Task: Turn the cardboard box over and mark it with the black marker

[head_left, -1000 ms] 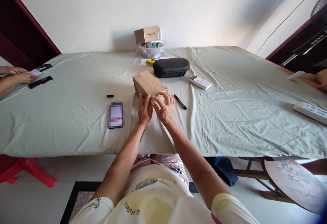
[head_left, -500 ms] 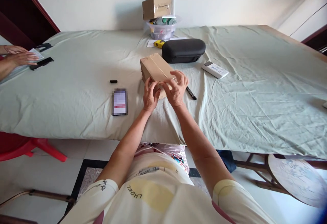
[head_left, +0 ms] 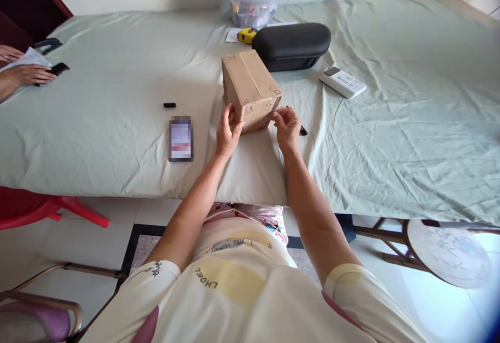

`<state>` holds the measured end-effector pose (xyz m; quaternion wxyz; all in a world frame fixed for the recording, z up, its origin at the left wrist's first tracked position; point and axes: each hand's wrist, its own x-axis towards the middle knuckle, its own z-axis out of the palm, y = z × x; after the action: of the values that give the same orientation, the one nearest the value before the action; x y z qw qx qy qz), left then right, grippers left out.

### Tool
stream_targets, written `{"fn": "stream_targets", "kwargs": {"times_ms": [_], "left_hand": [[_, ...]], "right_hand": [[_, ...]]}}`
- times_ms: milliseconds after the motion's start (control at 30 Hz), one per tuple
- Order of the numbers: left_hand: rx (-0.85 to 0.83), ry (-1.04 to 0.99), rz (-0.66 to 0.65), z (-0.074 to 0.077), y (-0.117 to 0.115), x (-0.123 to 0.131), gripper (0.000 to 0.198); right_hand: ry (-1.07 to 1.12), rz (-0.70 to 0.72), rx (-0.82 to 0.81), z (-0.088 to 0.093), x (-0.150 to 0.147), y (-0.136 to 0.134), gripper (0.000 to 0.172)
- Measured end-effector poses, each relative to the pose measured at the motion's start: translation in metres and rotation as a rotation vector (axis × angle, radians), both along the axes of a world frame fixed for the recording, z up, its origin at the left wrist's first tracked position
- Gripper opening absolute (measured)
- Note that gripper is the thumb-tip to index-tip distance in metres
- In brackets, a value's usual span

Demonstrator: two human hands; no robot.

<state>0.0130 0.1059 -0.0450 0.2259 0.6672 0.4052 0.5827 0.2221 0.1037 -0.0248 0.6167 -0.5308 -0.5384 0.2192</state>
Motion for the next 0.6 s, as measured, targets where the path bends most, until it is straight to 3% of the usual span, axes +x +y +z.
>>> {"fn": "stream_targets", "kwargs": {"times_ms": [167,300,467,600], "left_hand": [[-0.137,0.177,0.131,-0.016,0.006,-0.010,0.056],[-0.138,0.246,0.166,-0.019,0.006,-0.013,0.041],[-0.111,0.178,0.156,-0.015,0.007,-0.017,0.034],[-0.105,0.144,0.164,-0.010,0.007,-0.020,0.041]], "right_hand": [[-0.266,-0.034,-0.175,-0.007,-0.003,-0.015,0.018],[-0.402,-0.042,-0.188,-0.008,-0.003,-0.018,0.017],[-0.411,-0.023,-0.174,-0.006,-0.005,-0.022,0.022],[-0.363,-0.011,-0.179,0.002,-0.013,-0.031,0.020]]}}
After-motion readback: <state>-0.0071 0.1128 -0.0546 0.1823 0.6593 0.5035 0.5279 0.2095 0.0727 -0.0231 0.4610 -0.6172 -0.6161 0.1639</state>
